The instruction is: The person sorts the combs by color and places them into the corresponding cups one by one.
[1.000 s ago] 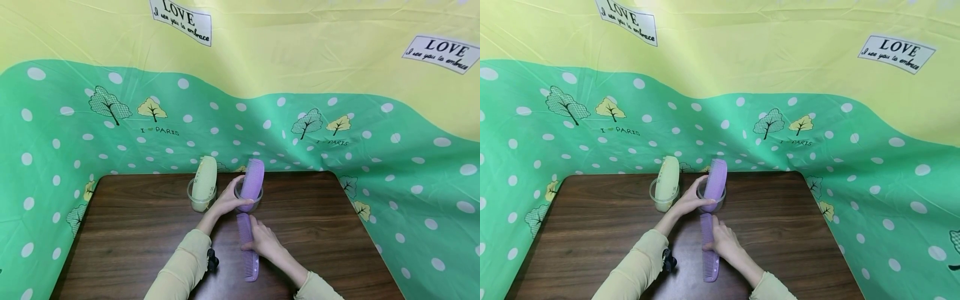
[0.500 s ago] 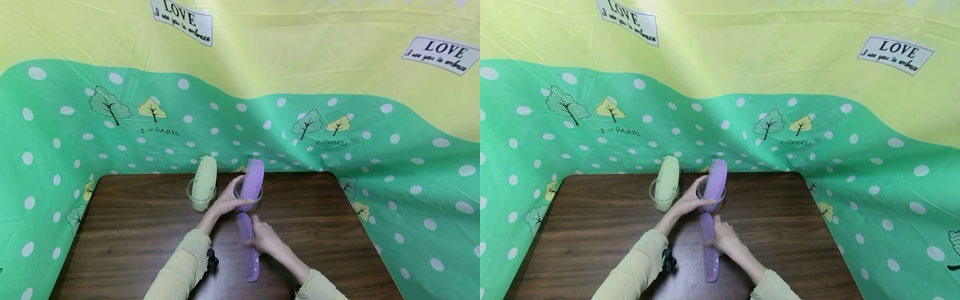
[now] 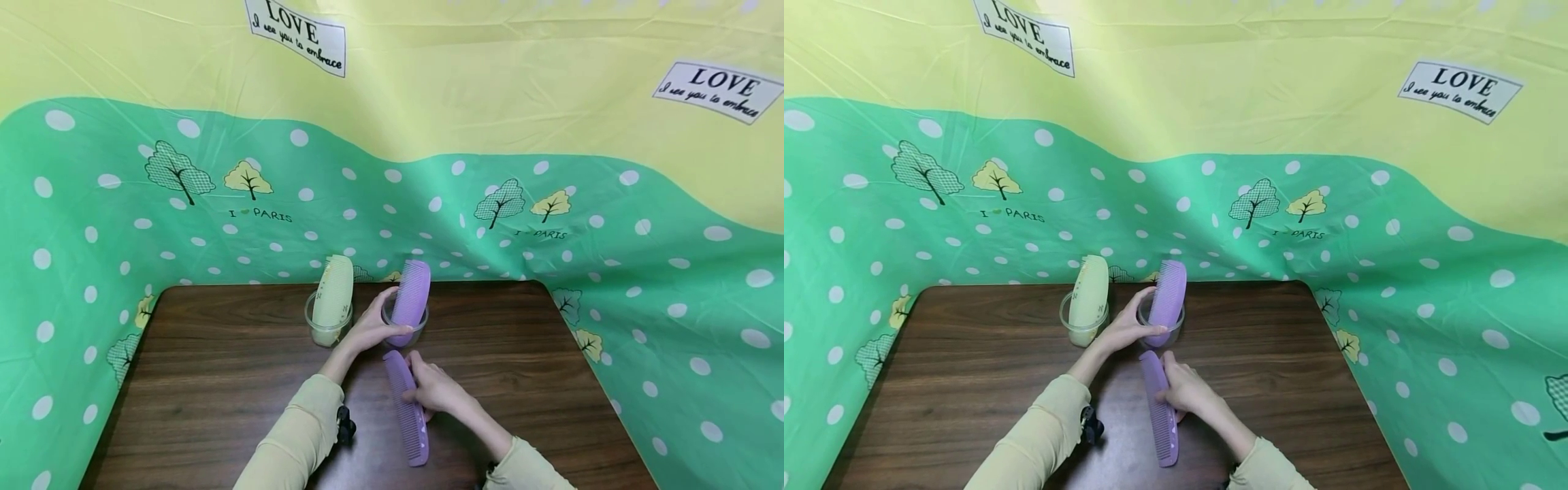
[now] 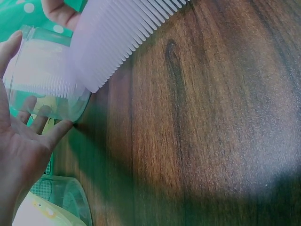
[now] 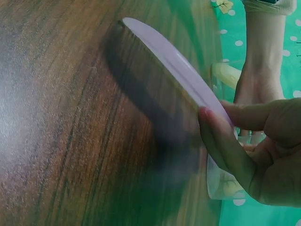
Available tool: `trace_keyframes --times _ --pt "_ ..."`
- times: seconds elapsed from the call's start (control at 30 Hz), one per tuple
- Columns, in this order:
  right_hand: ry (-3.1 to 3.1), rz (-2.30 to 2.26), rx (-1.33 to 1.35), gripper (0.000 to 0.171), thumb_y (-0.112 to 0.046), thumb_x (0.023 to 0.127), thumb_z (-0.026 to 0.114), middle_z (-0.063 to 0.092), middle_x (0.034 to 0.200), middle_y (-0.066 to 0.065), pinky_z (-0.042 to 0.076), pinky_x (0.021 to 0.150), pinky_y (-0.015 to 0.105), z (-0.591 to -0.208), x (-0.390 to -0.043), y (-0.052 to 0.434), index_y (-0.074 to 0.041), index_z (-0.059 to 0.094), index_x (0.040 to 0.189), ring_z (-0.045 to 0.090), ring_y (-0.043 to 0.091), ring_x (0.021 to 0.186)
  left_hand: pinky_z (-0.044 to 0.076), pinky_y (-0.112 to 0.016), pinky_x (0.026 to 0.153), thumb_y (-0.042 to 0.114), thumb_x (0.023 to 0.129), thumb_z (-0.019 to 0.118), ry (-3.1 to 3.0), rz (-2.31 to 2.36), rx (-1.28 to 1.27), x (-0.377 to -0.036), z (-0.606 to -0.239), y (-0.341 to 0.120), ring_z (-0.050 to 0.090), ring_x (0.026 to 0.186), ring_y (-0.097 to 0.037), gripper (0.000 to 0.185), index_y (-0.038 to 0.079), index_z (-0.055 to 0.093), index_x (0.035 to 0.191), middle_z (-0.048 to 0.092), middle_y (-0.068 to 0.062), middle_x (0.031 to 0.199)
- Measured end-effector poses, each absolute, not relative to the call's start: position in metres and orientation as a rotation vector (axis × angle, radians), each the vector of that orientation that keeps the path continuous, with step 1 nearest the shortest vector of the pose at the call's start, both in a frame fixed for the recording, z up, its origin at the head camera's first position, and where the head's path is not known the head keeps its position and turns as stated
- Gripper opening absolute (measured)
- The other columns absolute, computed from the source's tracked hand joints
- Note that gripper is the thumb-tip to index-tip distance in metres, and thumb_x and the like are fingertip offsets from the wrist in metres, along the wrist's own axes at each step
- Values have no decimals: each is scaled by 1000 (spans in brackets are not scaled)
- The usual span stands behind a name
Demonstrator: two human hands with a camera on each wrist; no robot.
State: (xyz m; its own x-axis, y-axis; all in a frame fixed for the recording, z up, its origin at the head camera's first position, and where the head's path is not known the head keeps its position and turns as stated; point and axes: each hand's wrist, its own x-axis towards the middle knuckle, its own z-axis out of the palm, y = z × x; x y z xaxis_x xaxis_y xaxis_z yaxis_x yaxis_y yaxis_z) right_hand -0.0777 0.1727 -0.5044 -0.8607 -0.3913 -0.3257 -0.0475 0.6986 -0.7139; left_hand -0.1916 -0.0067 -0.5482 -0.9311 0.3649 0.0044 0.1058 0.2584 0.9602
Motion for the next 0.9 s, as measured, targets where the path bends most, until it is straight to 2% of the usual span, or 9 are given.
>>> trace_keyframes --times 0.13,0.23,0.37,0.67,0.9 --pt "2354 -1057 -345 47 -1 90 76 64 92 17 57 45 44 -500 -79 174 -4 43 123 66 22 59 35 -55 120 35 80 88 2310 1744 432 -191 -547 -7 42 149 -30 98 26 32 160 39 -4 164" --pt "2307 -1069 -361 48 -1 91 75 64 94 18 58 47 45 -497 -79 175 -6 41 125 67 23 61 35 -54 120 36 80 88 2316 1734 416 -190 -547 -7 41 149 -29 97 29 33 160 38 -3 165" --pt "2276 -1065 -403 47 -1 91 75 64 93 16 58 47 46 -493 -80 177 -7 41 124 67 22 61 35 -54 120 37 80 88 2318 1722 415 -190 -547 -6 41 149 -28 97 31 32 159 38 -4 165" --pt "2234 -1004 -487 46 -3 91 75 62 92 13 59 49 49 -478 -81 180 -12 42 122 67 19 63 36 -53 119 35 80 88 2316 1741 431 -189 -546 -6 46 145 -29 97 26 33 160 42 -6 161" --pt "2246 -932 -534 46 -8 91 77 61 88 7 58 49 47 -467 -82 181 -16 43 122 64 18 58 36 -55 119 34 81 88 2305 1760 424 -189 -547 -5 46 145 -31 96 26 34 159 44 -7 160"
